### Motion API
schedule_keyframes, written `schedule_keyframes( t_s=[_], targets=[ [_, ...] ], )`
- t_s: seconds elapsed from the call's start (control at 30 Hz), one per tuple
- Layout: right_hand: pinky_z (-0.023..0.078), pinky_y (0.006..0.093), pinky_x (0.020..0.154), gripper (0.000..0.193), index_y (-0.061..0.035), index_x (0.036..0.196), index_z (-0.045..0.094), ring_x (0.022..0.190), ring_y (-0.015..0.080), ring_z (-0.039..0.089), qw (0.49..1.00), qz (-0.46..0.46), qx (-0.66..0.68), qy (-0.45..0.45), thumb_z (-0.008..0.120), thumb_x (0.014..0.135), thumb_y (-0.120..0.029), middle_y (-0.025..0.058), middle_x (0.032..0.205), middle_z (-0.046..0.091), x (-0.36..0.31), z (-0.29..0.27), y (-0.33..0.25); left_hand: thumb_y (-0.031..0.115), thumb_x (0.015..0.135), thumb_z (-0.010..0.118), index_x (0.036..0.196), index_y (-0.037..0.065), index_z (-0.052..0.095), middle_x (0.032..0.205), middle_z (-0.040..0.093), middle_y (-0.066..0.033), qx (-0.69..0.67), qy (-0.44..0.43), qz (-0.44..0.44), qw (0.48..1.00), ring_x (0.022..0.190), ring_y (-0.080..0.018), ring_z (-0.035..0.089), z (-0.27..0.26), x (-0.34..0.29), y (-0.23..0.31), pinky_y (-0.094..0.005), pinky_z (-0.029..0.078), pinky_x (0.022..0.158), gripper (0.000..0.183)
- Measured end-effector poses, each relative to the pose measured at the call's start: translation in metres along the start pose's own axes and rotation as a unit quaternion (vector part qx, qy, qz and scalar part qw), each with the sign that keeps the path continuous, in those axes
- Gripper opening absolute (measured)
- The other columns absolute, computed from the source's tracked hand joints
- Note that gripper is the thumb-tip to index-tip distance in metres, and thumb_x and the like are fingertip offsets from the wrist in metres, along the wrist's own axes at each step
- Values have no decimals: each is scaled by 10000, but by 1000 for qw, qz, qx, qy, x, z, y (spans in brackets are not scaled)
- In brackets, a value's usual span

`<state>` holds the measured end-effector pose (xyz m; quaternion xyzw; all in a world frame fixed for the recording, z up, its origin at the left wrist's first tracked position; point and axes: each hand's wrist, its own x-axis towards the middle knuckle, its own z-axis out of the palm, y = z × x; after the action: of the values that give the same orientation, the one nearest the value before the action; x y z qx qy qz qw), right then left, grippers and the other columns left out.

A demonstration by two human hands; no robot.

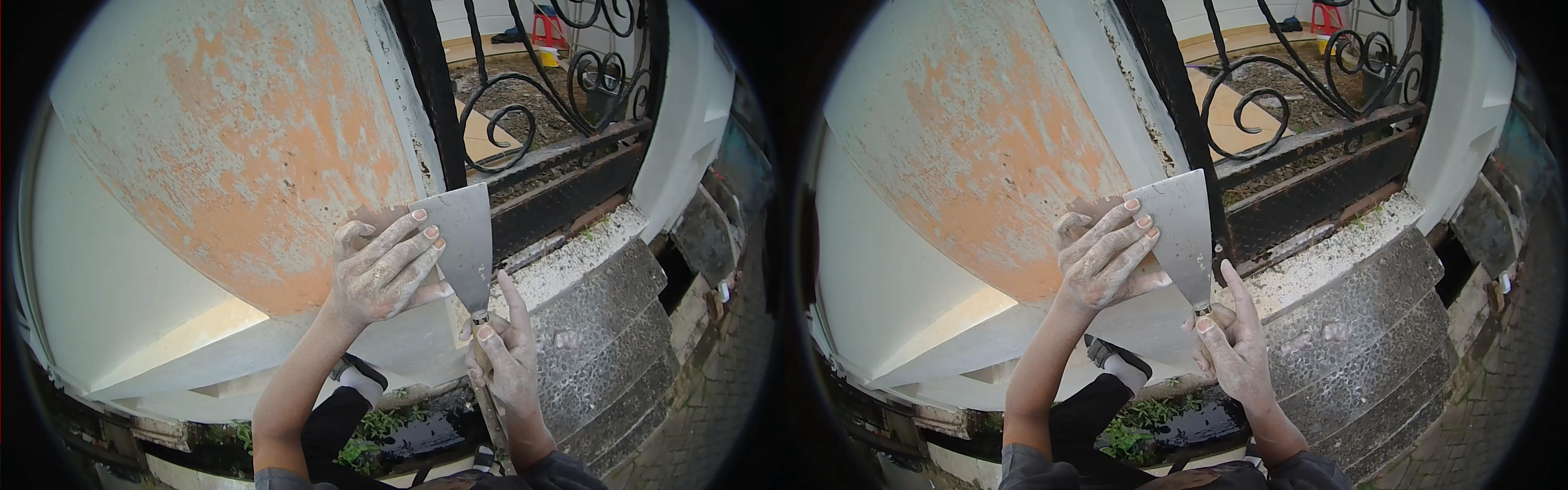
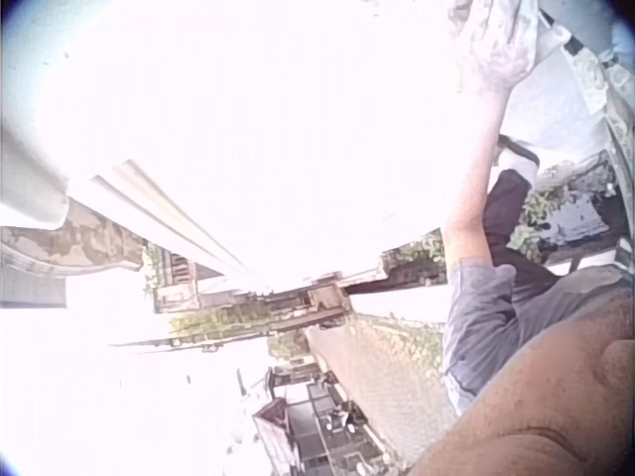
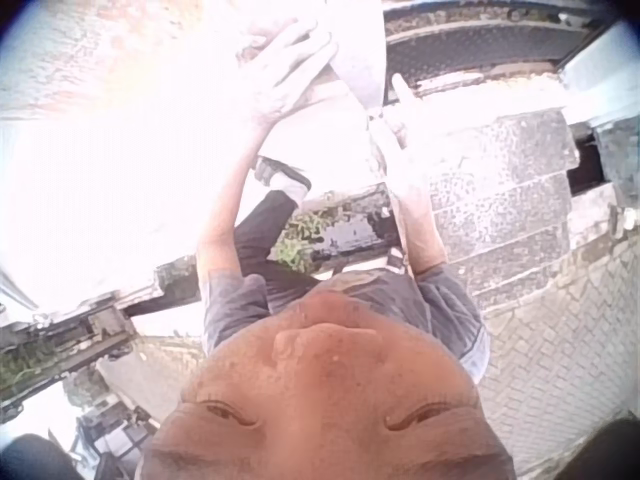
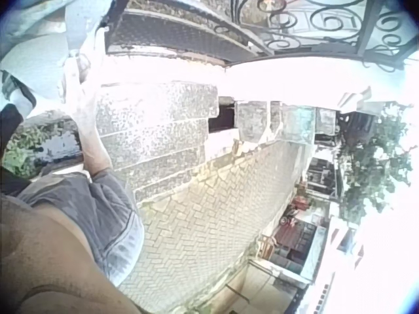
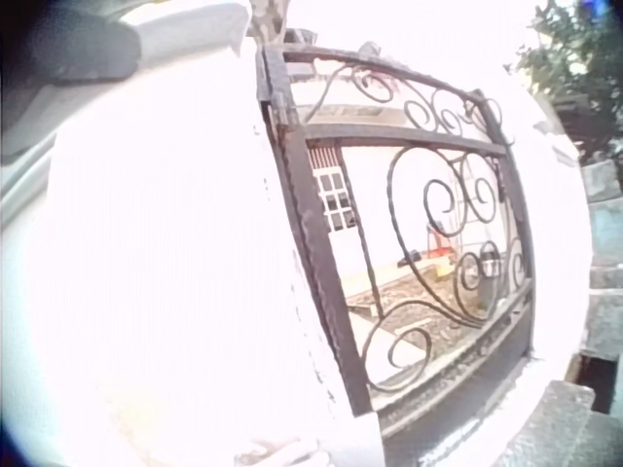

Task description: The person scrapes old paint or plaster from a wall using a putty knife.

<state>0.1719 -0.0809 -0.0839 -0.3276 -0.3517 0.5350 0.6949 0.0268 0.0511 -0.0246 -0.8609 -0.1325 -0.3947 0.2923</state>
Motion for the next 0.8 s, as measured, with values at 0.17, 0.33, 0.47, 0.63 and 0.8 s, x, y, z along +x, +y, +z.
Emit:
schedule_keyframes(
  t_s=[0.17,0.33,0.47,0.63,0.8],
  targets=[
    [369,158,435,617,-67,1431,94,507,16,434,1000,8,-13,9,425,913,-25,112,899,590,0,0,2,457,654,693,905,178,679,1004,667,51,1,2,6,1000,1049,-102,587,0,1,-2,-374,329,814,376],
    [364,160,425,602,-65,1417,108,503,18,438,1000,-2,-6,8,431,910,-23,114,906,586,-2,1,5,458,660,690,901,182,681,998,668,53,1,-1,-1,1000,1040,-102,593,-1,-3,2,-368,321,791,366],
    [364,161,424,600,-72,1409,118,503,21,442,1000,-4,-20,5,442,907,-24,115,920,581,3,-3,9,448,663,692,903,186,684,1012,667,47,1,11,2,1000,1038,-99,594,2,0,-1,-365,311,788,356],
    [362,158,423,596,-76,1402,128,500,22,444,1000,-5,-8,-4,446,902,-17,112,906,578,0,-4,12,431,673,685,902,187,687,1022,665,44,7,2,-6,1000,1028,-98,599,-2,-2,0,-364,310,789,335],
    [359,156,428,565,-89,1383,157,510,21,447,1000,0,6,-15,446,903,-20,100,887,572,4,-3,10,396,702,670,911,181,687,1035,663,41,31,-19,13,999,1031,-110,601,-7,1,-2,-364,310,805,300]
  ],
)
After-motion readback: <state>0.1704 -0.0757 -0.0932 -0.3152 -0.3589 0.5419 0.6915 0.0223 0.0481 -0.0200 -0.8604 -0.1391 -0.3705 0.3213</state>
